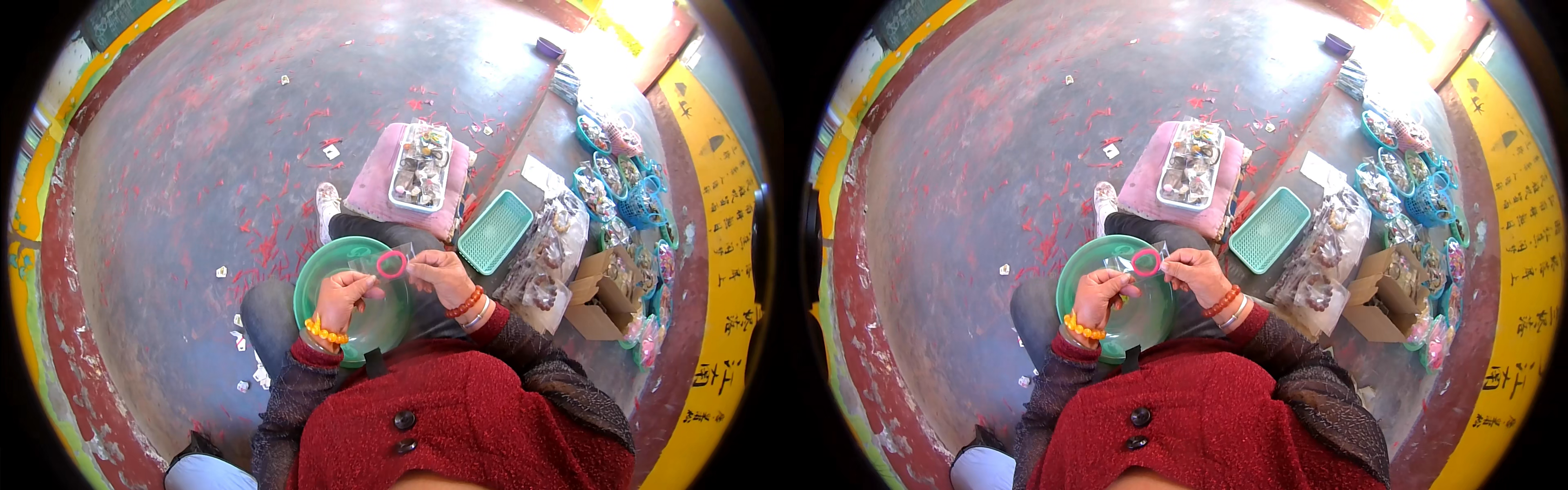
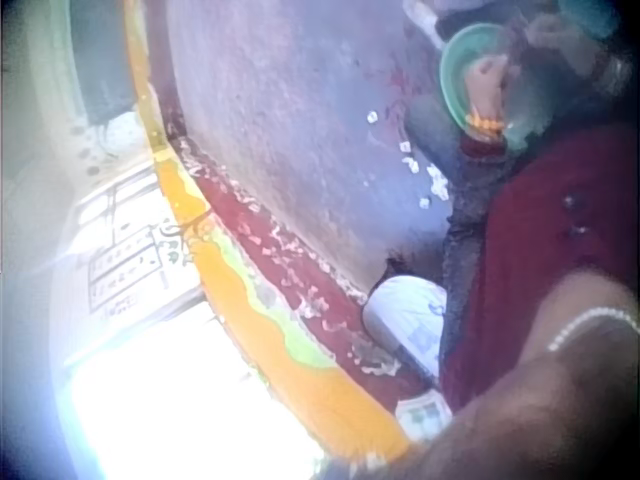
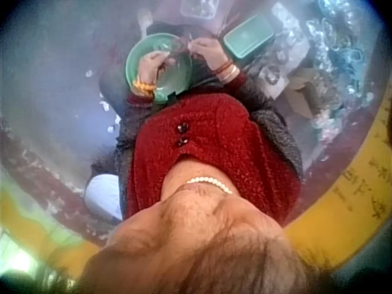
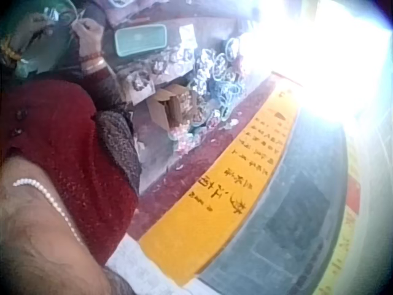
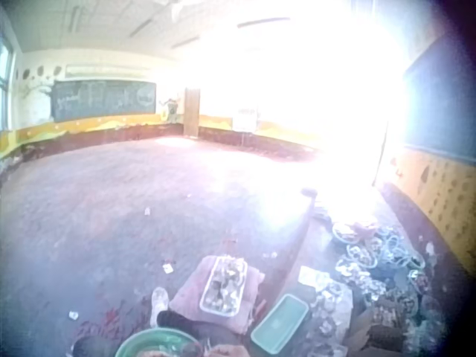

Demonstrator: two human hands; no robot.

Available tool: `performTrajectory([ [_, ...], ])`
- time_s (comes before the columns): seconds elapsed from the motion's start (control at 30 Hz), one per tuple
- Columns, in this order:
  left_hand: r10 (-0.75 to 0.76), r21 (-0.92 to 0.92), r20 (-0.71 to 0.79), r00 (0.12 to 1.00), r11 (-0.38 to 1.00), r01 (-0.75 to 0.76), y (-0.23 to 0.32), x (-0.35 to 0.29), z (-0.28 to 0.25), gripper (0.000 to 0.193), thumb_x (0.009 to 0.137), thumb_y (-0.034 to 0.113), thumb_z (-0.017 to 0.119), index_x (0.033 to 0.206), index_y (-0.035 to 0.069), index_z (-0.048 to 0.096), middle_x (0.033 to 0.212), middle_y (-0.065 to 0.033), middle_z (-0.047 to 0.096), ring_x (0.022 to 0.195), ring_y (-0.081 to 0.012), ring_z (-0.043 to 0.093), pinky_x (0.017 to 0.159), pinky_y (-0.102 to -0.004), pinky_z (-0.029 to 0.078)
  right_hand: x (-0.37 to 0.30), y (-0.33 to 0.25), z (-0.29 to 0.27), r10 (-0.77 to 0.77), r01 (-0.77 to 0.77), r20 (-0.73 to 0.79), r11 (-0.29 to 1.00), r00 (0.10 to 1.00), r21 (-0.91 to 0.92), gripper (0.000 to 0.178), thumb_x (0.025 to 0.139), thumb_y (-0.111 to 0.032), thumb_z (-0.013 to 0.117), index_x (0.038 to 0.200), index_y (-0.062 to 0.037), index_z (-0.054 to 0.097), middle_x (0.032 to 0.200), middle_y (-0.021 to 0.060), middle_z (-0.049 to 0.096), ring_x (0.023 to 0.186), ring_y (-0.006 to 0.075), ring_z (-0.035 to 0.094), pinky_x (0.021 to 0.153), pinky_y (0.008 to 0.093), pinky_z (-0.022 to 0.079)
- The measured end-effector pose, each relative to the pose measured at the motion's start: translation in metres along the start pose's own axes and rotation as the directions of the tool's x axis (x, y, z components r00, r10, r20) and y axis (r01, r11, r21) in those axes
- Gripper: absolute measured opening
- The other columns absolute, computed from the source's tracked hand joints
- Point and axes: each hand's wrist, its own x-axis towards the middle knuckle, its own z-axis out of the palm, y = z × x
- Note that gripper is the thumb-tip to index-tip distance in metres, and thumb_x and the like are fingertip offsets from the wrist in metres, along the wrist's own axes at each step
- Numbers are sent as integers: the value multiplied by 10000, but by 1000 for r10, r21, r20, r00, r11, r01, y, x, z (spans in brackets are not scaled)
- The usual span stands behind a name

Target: The person sits on the floor and sorts small items from a green bowl into a rectangular container. They handle various small objects, including colorful balls and packaged items, picking them up one by one and placing them into the container.

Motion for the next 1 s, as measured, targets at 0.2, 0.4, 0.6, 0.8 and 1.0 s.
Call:
performTrajectory([
  [0.2, 3, 68, 24, 1000, 998, -5, -1, -1, 0, 158, 877, 150, 601, 901, 2, 653, 774, -86, 676, 654, -104, 600, 529, -203, 411, 5, -11, -9, -17, 21, 35, 993, 999, -116, 111, 831, -136, 665, 854, -27, 664, 703, -6, 623, 567, 46, 536, 478, 170, 371],
  [0.4, 71, 97, -38, 997, 993, -67, 1, 0, 7, 210, 902, 183, 574, 966, -2, 650, 801, -77, 676, 682, -94, 604, 536, -204, 421, 45, -13, -44, -28, 28, -88, 1000, 996, -3, 88, 825, -110, 657, 870, -34, 660, 686, -7, 614, 547, 51, 528, 472, 179, 377],
  [0.6, 67, 175, -12, 998, 983, -64, -7, 3, 5, 235, 918, 208, 551, 982, 4, 649, 834, -67, 678, 734, -89, 614, 556, -200, 427, 129, -15, -104, -55, 60, -260, 998, 964, 9, 69, 827, -108, 649, 856, -45, 648, 692, 9, 626, 513, 65, 510, 441, 192, 367],
  [0.8, 52, 235, 4, 999, 971, -51, -5, 3, 7, 242, 924, 217, 541, 995, 11, 645, 852, -59, 678, 772, -91, 617, 577, -207, 434, 179, -21, -131, 78, -113, -390, 991, 918, -69, 84, 842, -92, 620, 900, -34, 634, 747, 27, 621, 518, 64, 469, 406, 198, 329],
  [1.0, 26, 250, 4, 1000, 968, -26, -7, 5, 6, 242, 929, 214, 530, 1011, 13, 638, 866, -59, 677, 780, -89, 617, 586, -204, 435, 193, -24, -142, 66, -213, -450, 935, 891, -285, 135, 804, -134, 641, 870, -24, 683, 701, 31, 641, 494, 74, 489, 384, 208, 327],
])
